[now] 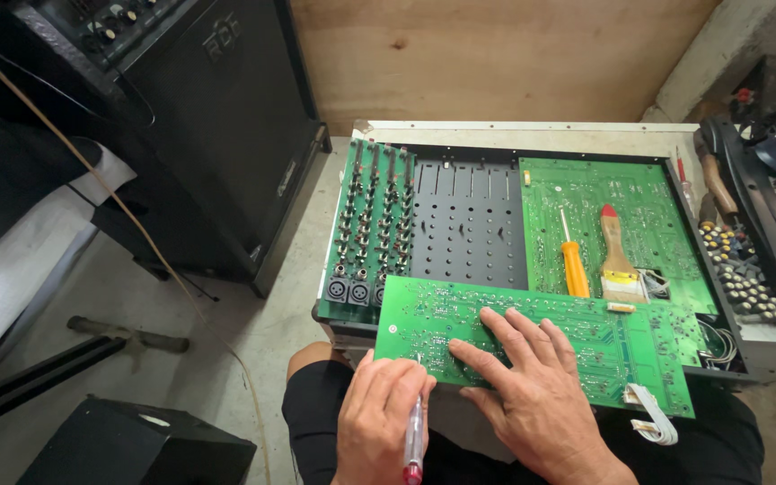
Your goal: The person sits on the floor holding a green circuit board against an open amplifier chassis and works on its solder side with a soldering iron, moving the iron tip along different points on the board while steadying the board with the other hand. The board stays in place on the chassis for the whole episode.
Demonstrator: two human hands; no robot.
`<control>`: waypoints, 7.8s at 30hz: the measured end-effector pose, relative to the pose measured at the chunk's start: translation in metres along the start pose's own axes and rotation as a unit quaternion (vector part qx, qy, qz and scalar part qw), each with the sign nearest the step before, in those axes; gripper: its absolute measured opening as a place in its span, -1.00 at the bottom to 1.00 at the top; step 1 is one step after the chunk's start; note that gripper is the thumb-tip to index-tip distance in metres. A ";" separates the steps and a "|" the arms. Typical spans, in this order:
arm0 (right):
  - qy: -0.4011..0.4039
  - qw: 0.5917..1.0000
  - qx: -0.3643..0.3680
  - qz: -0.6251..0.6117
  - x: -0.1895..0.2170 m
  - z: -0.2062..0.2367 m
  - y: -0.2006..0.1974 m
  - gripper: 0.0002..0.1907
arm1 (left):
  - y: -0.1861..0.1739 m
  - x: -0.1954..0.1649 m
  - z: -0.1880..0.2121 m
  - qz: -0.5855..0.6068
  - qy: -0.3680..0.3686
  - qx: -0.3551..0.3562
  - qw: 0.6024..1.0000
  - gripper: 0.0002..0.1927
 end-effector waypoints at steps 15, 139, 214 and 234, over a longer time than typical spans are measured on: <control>-0.006 1.000 -0.009 0.000 0.000 -0.002 0.000 -0.42 | -0.004 0.003 -0.005 0.111 -0.150 -0.029 0.982 -0.83; -0.045 0.999 0.015 0.016 -0.010 0.001 0.030 -0.25 | 0.006 0.016 -0.026 0.064 -0.031 -0.037 0.997 -0.80; -0.013 1.000 0.004 -0.020 -0.003 -0.002 0.010 -0.28 | -0.006 0.005 -0.027 0.124 -0.141 -0.008 0.982 -0.83; -0.010 1.000 0.009 -0.022 -0.001 -0.002 0.008 -0.27 | -0.006 0.006 -0.027 0.122 -0.142 -0.002 0.982 -0.82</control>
Point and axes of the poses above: each hand's wrist, its own z-axis away from the middle knuckle, its own y-axis out of the palm, x = y × z, the point moved 2 cm from there along -z, towards the middle knuckle, and after that the axes turned 5 degrees about x, right-handed, at the moved point
